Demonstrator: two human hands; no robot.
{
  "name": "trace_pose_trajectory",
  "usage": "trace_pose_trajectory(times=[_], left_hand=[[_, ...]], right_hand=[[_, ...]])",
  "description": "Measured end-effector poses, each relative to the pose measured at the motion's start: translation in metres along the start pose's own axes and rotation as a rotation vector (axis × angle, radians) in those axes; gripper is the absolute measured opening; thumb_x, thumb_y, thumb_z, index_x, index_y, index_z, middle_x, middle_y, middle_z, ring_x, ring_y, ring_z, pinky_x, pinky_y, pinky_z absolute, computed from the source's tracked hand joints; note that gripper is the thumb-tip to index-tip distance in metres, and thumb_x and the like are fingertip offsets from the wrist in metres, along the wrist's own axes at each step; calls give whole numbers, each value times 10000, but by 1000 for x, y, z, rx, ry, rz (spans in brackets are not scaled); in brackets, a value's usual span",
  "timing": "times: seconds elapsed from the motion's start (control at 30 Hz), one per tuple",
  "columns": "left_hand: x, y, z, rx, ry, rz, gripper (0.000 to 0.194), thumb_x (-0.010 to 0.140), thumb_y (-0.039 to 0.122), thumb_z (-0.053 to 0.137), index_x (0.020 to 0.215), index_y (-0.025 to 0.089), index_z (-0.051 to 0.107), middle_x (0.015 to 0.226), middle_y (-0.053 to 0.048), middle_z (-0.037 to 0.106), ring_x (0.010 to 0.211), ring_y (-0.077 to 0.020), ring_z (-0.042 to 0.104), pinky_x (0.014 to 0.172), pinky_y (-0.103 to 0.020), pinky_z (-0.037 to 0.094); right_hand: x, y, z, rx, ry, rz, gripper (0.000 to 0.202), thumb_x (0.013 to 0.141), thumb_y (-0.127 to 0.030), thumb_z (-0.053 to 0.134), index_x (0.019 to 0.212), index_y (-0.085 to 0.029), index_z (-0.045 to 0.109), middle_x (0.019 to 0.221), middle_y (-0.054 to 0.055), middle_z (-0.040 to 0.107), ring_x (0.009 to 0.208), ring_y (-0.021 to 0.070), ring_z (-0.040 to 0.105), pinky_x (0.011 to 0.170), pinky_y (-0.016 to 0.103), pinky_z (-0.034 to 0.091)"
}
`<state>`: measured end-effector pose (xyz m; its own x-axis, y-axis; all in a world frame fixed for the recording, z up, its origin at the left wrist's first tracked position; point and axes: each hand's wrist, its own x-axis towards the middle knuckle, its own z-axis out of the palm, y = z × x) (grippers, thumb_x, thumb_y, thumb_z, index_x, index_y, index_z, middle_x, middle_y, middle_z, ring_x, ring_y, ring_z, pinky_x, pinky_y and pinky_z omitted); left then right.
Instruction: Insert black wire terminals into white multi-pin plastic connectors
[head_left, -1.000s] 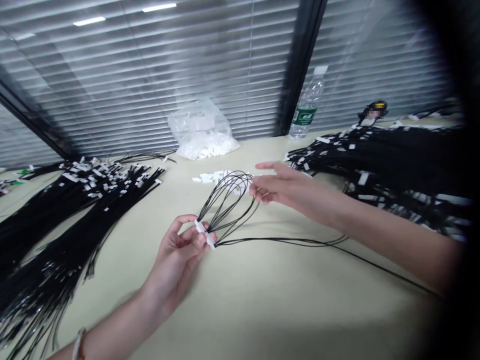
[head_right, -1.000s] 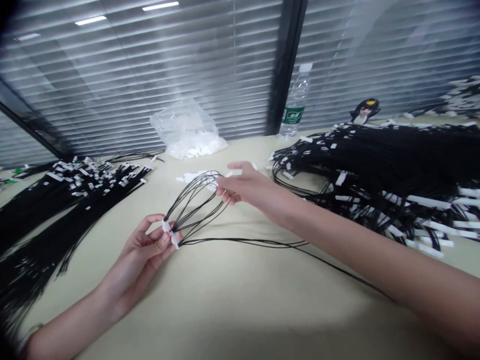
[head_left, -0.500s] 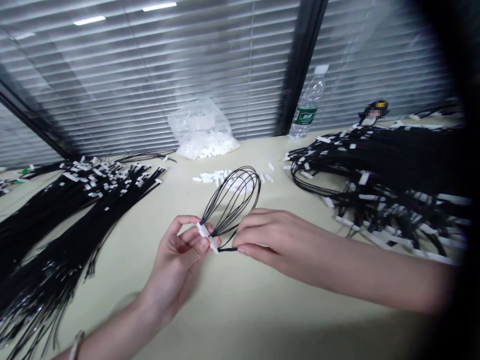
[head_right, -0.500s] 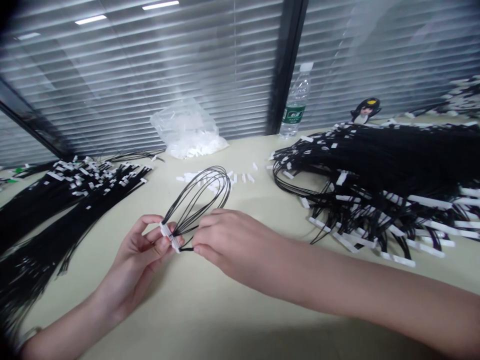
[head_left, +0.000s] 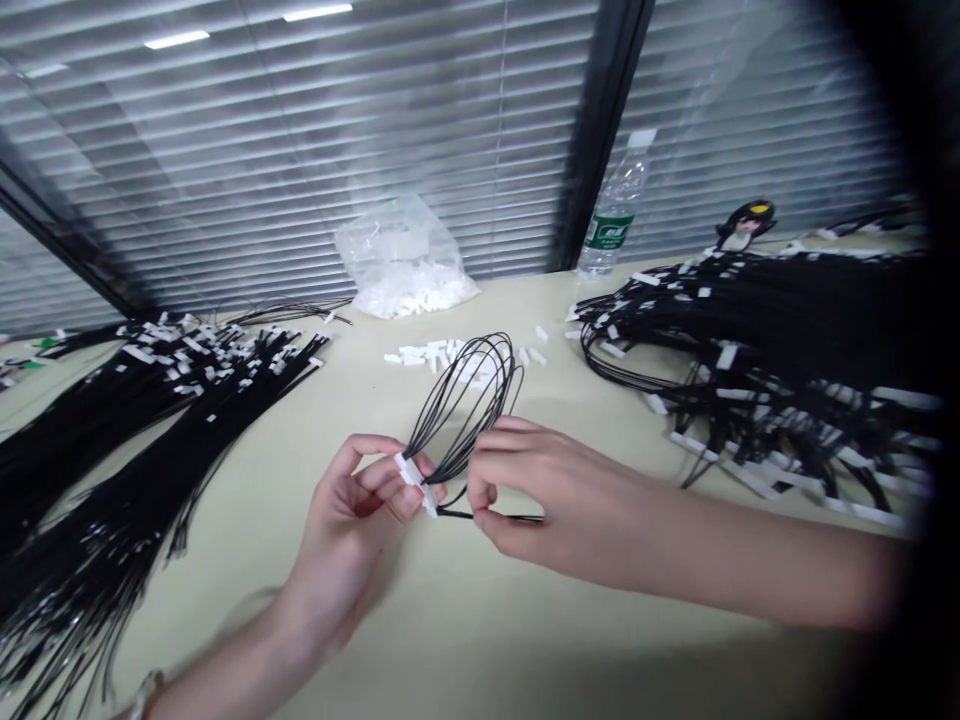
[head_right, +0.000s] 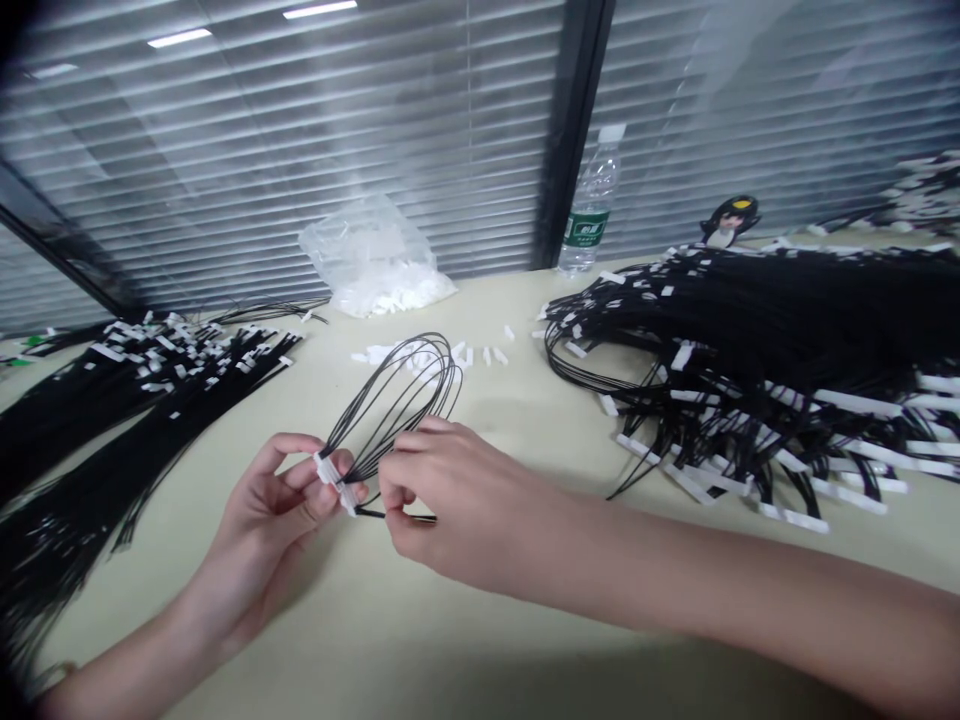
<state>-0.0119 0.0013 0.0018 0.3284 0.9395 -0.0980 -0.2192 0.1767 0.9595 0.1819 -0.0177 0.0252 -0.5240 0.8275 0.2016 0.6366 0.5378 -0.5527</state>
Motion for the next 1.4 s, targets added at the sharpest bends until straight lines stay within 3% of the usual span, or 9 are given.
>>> trace_pose_trajectory(times=[0.17, 0.27, 0.4, 0.73, 0.97, 1.4], left_hand=[[-1, 0, -1, -4, 9, 16, 204, 765, 116, 640, 883, 219, 509, 832, 5, 658, 719, -120, 615, 720, -254, 445], [-1, -1, 0, -3, 5, 22, 211, 757, 108, 646, 879, 215, 512, 826, 4, 664, 724, -127, 624, 710, -252, 450], [-2, -1, 1, 14, 2, 19, 209, 750, 105, 653, 868, 208, 515, 819, -2, 670, 739, -133, 624, 712, -257, 455], [0, -3, 4, 24, 27, -29, 213, 724, 121, 679, 851, 195, 524, 825, -23, 684, 732, -150, 622, 726, -291, 449], [2, -2, -1, 18, 4, 13, 213, 737, 108, 665, 868, 201, 525, 818, -14, 685, 717, -130, 624, 710, -262, 452], [6, -1, -3, 36, -56, -19, 212, 747, 119, 659, 882, 198, 515, 844, -26, 694, 739, -166, 638, 736, -323, 453]], right_hand=[[2, 1, -5, 293, -71, 102, 129, 857, -220, 491, 814, -201, 612, 860, -22, 604, 870, 108, 522, 792, 246, 373], [3, 3, -4, 331, -102, 146, 148, 866, -263, 488, 832, -205, 620, 872, -14, 610, 867, 118, 529, 767, 250, 374], [2, 3, 0, 194, -94, 150, 106, 835, -257, 532, 772, -209, 603, 808, -29, 604, 880, 131, 509, 760, 257, 358], [1, 8, 14, -128, -41, -73, 211, 855, -208, 491, 660, -171, 560, 658, -32, 545, 711, 106, 487, 830, 302, 318], [-3, 3, 16, -296, 38, -153, 204, 907, -202, 405, 766, -172, 550, 729, -7, 544, 757, 137, 470, 820, 325, 320], [-5, 4, 18, -464, -8, -202, 146, 861, -115, 425, 818, -151, 560, 771, 27, 553, 753, 168, 483, 717, 336, 357]])
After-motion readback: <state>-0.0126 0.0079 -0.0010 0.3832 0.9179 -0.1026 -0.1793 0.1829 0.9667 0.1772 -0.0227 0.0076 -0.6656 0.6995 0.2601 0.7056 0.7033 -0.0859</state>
